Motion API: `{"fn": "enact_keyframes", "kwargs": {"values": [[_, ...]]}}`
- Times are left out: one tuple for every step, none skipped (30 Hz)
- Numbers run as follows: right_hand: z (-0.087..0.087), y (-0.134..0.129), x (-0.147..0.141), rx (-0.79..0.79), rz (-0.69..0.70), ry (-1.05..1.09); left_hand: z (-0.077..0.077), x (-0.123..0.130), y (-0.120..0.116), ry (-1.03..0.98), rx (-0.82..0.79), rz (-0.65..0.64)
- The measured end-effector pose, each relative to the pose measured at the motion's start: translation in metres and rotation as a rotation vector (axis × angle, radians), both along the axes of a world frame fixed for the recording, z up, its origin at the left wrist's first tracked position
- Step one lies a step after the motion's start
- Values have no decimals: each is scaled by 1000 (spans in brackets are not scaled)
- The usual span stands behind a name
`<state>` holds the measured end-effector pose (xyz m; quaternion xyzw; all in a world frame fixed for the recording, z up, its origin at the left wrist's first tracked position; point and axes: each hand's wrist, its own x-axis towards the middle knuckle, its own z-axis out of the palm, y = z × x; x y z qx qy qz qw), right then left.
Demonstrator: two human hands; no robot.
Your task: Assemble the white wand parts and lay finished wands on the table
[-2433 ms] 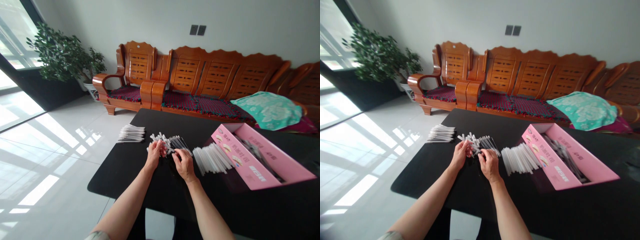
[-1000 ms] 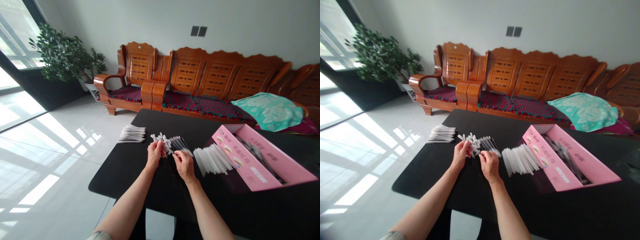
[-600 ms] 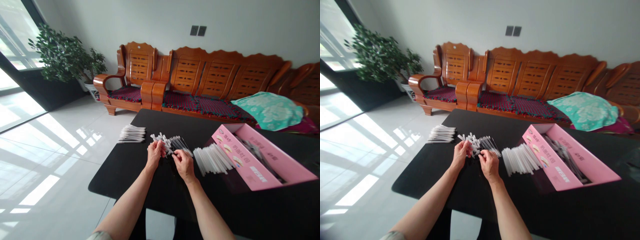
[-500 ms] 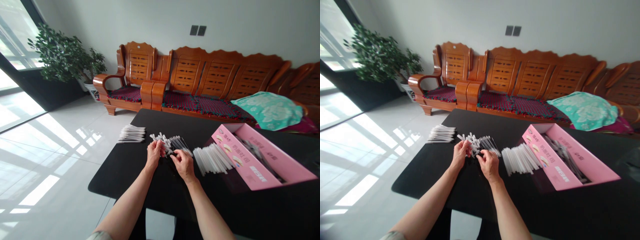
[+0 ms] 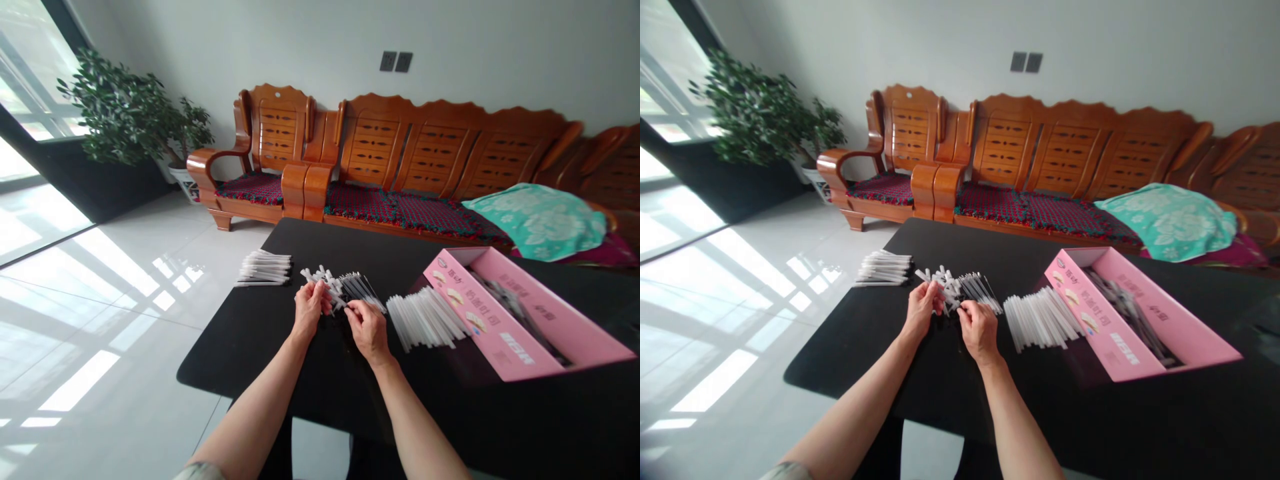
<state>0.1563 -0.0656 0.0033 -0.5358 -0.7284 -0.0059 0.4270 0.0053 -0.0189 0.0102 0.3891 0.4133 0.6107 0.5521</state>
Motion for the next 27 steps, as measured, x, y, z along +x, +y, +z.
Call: {"fn": "enact_keyframes", "kwargs": {"values": [[0,0,0,-14,-11,7,0,0,0,-1,2,0],[0,0,0,-26,-19,12,0,0,0,-3,4,2],[1,0,0,-36,-21,13,0,0,0,-6,5,4],[1,-1,0,-40,-14,9,0,0,0,-7,7,7],[1,-1,0,-38,-3,2,0,0,0,-7,8,9],[1,-1,0,-30,8,-5,0,0,0,-4,8,11],[1,-1,0,-20,16,-9,1,0,0,-1,7,12],[1,-1,0,-12,17,-8,1,0,0,3,6,12],[1,0,0,-11,10,-5,1,0,0,6,5,12],[1,0,0,-16,-2,0,1,0,0,6,5,12],[0,0,0,-25,-15,5,1,0,0,4,4,13],[0,0,0,-37,-24,9,1,0,0,2,5,14],[0,0,0,-46,-23,8,1,0,0,0,7,15],[0,0,0,-46,-14,4,1,0,0,-1,8,15],[0,0,0,-40,-1,-2,0,0,0,-1,9,15],[-1,0,1,-31,13,-9,0,0,0,0,8,14],[-1,0,1,-22,24,-15,0,0,0,2,7,12],[-1,0,1,-17,26,-17,0,0,0,4,7,11],[-1,0,1,-16,18,-13,1,0,0,4,6,11],[-1,0,1,-20,5,-4,1,0,0,2,7,11],[-1,0,2,-26,-8,5,1,0,0,-1,7,12],[-1,0,2,-31,-17,10,1,0,0,-3,8,12],[-1,0,2,-35,-22,12,2,0,0,-6,7,13],[-1,0,2,-37,-23,12,2,0,0,-9,5,14],[-1,0,2,-37,-21,9,2,0,0,-11,2,18],[-1,0,2,-38,-19,7,2,-1,0,-13,-1,23],[-1,0,2,-37,-19,7,2,-1,0,-15,-2,29]]}}
